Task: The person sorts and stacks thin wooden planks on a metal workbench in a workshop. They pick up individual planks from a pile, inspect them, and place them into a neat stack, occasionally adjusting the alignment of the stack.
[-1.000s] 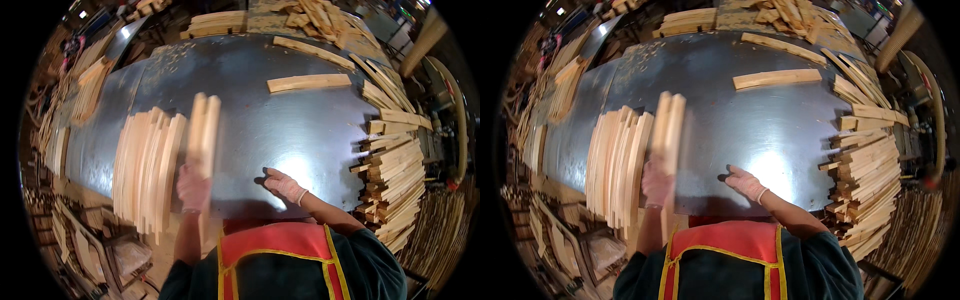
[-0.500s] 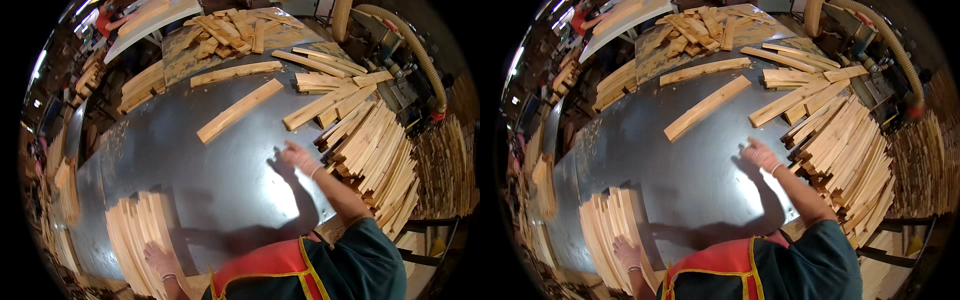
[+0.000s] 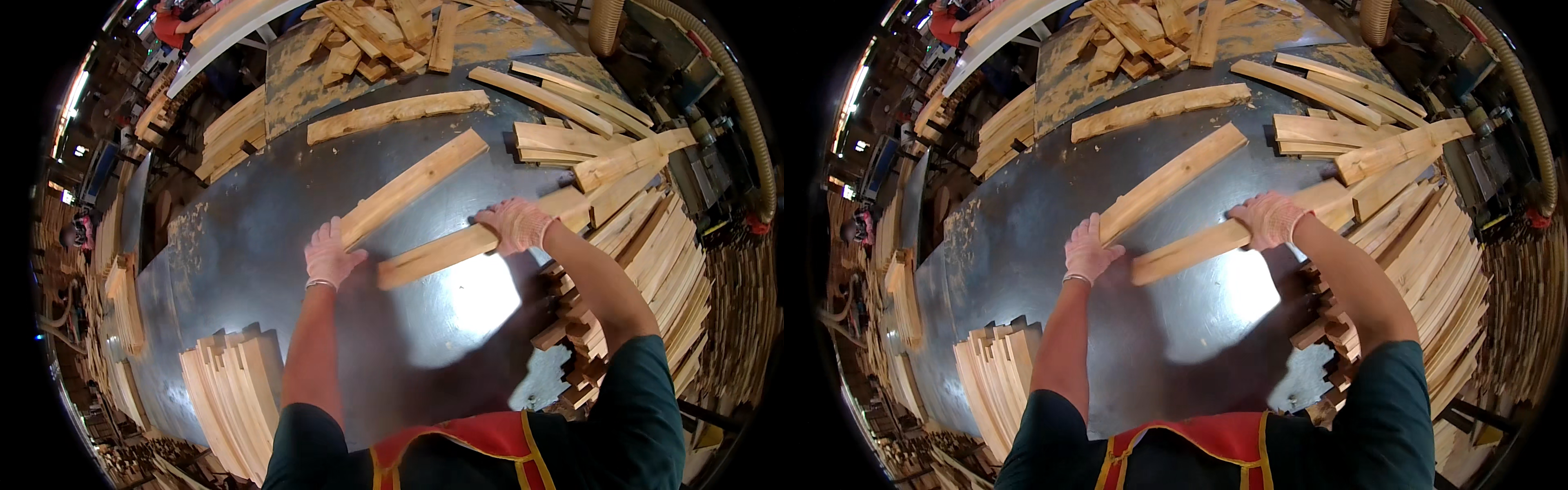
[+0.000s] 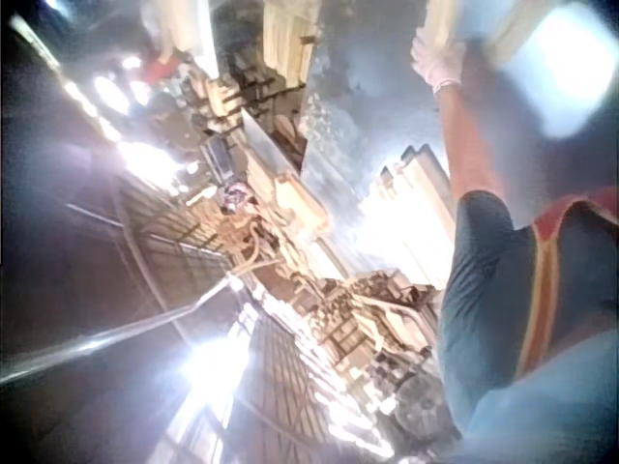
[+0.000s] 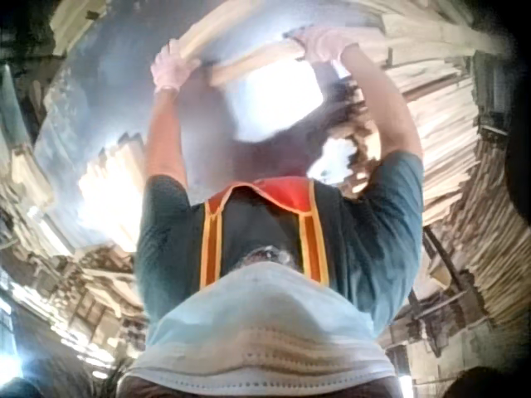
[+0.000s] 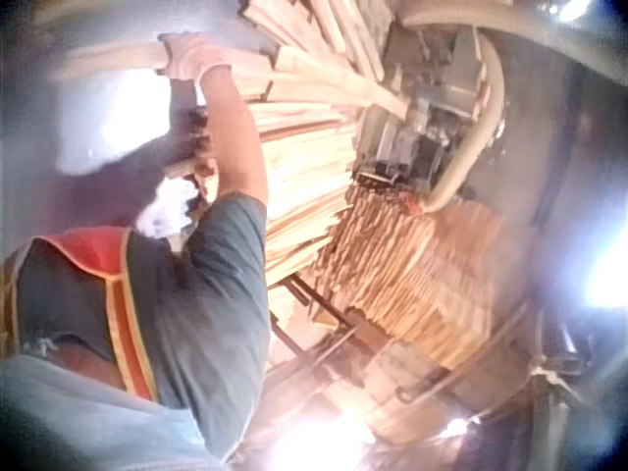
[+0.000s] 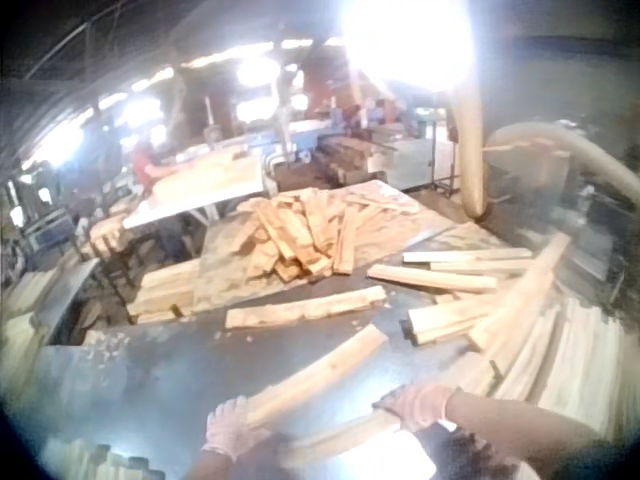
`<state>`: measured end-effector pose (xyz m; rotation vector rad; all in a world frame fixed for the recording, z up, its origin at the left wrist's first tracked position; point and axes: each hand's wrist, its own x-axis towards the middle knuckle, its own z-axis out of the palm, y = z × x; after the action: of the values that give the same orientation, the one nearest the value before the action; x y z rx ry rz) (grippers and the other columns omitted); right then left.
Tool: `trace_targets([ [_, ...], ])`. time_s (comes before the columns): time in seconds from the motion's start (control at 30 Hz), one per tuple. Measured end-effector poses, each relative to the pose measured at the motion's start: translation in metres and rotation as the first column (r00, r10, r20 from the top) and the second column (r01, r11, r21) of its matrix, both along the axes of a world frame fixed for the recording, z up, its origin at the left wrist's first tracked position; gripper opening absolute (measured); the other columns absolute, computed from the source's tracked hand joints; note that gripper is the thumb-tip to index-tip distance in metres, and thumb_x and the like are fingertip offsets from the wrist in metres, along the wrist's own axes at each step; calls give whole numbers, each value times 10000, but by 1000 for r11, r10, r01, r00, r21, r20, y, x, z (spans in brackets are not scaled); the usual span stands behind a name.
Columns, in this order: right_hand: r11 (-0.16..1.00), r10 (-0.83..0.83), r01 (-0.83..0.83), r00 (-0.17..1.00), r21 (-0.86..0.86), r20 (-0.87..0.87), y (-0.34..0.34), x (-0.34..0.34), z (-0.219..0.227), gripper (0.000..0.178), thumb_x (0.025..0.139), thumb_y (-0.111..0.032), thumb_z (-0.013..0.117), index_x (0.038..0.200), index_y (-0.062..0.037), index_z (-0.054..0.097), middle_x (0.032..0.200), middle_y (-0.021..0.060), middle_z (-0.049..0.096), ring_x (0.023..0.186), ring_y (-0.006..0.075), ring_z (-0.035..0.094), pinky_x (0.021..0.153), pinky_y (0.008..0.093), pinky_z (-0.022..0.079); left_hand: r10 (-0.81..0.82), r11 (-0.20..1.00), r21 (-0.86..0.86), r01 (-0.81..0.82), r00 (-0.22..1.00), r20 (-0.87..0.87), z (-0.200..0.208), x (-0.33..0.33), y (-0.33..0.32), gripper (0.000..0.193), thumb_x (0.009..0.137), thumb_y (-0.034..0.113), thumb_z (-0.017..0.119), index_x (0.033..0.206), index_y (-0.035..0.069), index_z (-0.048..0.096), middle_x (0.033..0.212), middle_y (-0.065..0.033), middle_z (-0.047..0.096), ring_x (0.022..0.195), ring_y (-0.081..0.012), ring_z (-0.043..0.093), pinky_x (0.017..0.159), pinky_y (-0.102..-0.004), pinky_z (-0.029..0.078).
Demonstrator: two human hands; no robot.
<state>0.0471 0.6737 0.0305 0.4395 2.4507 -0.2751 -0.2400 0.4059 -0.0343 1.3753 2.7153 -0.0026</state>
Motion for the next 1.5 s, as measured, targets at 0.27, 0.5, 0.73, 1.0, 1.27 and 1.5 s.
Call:
trace_targets([
  [0.27, 157, -777, 407, 613, -900, 142, -53, 7, 54, 685, 975, -411, 773, 1477, -32, 502, 1095, 125, 685, 925, 200, 697, 869, 339, 600, -288, 748, -187, -637, -565, 774, -6, 38, -135, 809, 886, 538, 808, 1428, -12, 565, 1123, -210, 726, 853, -339, 740, 618, -428, 585],
  [0.5, -120, -945, 255, 266, -960, 189, -158, -22, -55, 396, 1004, -355, 691, 1192, -9, 644, 936, 102, 689, 836, 212, 677, 775, 370, 578, -369, 767, -54, -639, -509, 778, 38, 80, -237, 800, 882, 462, 823, 1467, -5, 543, 1116, -191, 718, 854, -300, 729, 645, -407, 577],
  [0.73, 296, -831, 528, 553, -796, 58, -404, -76, -97, 525, 965, -409, 629, 1295, -2, 663, 1122, 235, 750, 1086, 372, 710, 950, 417, 541, 277, 834, 96, -543, 563, 779, 97, 96, -376, 902, 805, 386, 841, 1587, 116, 481, 1247, -168, 695, 1104, -321, 697, 947, -414, 568],
  [1.0, -495, -218, 414, 792, -764, 571, -596, -175, -152, 648, 1005, -487, 633, 1495, -76, 531, 1404, 210, 663, 1266, 337, 660, 1096, 417, 502, 565, 716, 123, -687, 674, 476, 120, 110, -447, 1012, 765, 345, 883, 1617, 67, 415, 1275, -230, 669, 1141, -392, 676, 977, -468, 548],
  [1.27, -513, -438, 290, 720, -808, 538, -545, -168, -46, 390, 980, -141, 705, 1350, -93, 593, 1076, 56, 690, 953, 195, 678, 838, 384, 590, 270, 894, 194, -405, 829, 489, 110, 141, -455, 850, 844, 351, 814, 1552, 28, 473, 1318, -212, 662, 1235, -389, 645, 1052, -486, 508],
  [1.5, 680, 82, -237, 965, -694, -249, -503, -104, 47, 773, 842, -235, 715, 1574, -166, 477, 1381, 170, 650, 1139, 347, 678, 1033, 438, 544, -147, 987, -4, 161, 896, -420, 153, 81, -471, 554, 849, 271, 773, 1368, 119, 652, 1365, -127, 640, 1444, -301, 507, 1259, -508, 343],
])
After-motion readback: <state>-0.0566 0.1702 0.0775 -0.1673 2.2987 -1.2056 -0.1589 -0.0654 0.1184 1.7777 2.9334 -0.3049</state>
